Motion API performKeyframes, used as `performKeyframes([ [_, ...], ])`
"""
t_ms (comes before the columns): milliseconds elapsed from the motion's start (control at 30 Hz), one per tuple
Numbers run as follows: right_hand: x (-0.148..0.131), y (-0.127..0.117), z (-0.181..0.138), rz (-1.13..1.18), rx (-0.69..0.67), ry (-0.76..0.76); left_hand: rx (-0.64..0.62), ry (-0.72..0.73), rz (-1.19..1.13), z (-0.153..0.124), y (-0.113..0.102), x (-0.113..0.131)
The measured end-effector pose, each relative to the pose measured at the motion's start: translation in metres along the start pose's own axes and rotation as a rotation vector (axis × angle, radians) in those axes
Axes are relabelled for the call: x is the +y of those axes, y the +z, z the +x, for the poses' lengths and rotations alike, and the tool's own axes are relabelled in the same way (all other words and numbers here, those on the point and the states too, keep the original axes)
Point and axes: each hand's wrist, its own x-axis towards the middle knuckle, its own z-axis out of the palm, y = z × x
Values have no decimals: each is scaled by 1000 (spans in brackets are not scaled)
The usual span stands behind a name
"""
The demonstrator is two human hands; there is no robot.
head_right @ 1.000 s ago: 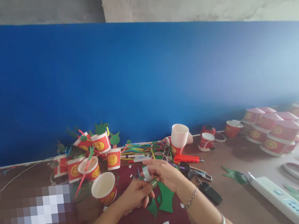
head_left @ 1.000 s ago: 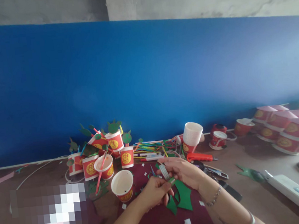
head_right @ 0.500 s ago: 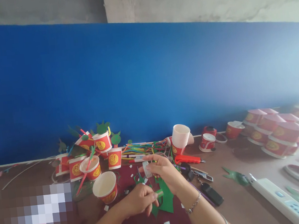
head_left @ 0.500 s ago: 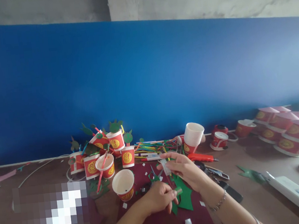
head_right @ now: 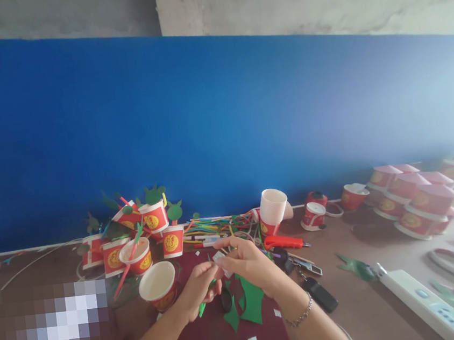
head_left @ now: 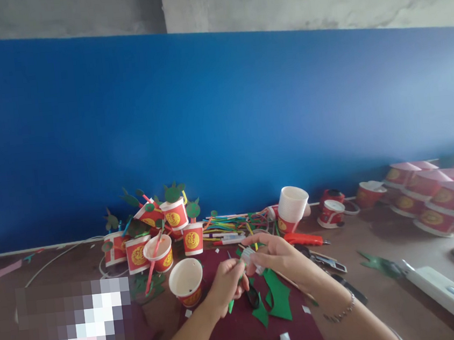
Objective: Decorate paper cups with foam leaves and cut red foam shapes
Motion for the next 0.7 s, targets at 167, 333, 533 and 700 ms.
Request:
performKeyframes([
  [167,9,-8,5,-247,45,80,71,29,-79,1,-3,1],
  [333,18,-15,8,-456,106,119,96,36,-132,5,-3,-1],
  [533,24,-18,10,-535,98,133,105,51,-169,6,-3,-1],
  [700,25,-19,10,-579,95,151,111,73,-193,3,-2,1],
])
